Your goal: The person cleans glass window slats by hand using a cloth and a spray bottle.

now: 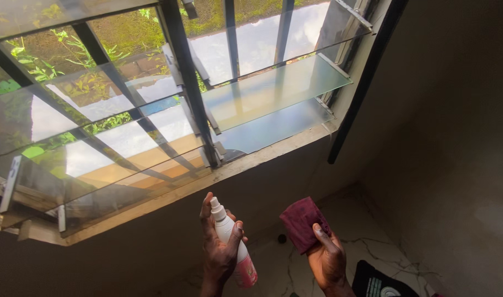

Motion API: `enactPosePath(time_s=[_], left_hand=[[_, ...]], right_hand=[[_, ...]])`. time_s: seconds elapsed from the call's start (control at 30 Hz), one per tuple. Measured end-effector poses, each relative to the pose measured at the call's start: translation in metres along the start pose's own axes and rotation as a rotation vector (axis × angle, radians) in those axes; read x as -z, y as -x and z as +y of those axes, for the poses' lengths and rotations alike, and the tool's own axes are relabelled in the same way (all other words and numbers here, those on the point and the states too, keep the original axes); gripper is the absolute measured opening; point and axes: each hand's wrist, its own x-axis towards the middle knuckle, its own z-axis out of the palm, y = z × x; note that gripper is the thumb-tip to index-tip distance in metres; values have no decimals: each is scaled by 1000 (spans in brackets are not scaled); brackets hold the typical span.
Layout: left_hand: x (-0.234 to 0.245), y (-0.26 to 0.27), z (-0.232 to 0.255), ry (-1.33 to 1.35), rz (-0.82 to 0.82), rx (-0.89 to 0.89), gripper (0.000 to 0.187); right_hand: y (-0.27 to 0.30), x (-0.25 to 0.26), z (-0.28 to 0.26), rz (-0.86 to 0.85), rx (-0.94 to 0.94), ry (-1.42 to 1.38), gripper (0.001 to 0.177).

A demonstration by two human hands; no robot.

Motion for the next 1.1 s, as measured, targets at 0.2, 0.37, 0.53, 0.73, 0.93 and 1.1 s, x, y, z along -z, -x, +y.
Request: enactPosePath(time_s=[0.2, 0.37, 0.53, 0.73, 0.93, 1.1], left_hand=[[-45, 6, -19, 187, -131, -118, 93], [-81, 13, -26, 161, -89, -195, 84], [-94, 0, -26, 227, -84, -281, 84], [-100, -23, -25, 323, -113, -229, 92], [-111, -59, -37, 358, -180, -174, 90], [-107, -72, -52, 306, -219, -119, 87]], right_hand=[[-18, 17, -32, -65, -4, -15, 51], [-26, 26, -53, -119, -30, -22, 50], [-43, 40, -65, -124, -34, -1, 49], [-63, 44, -64, -110, -14, -32, 50], [-87, 61, -66, -12, -39, 22, 51], [-119, 80, -74, 6, -12, 10, 53]])
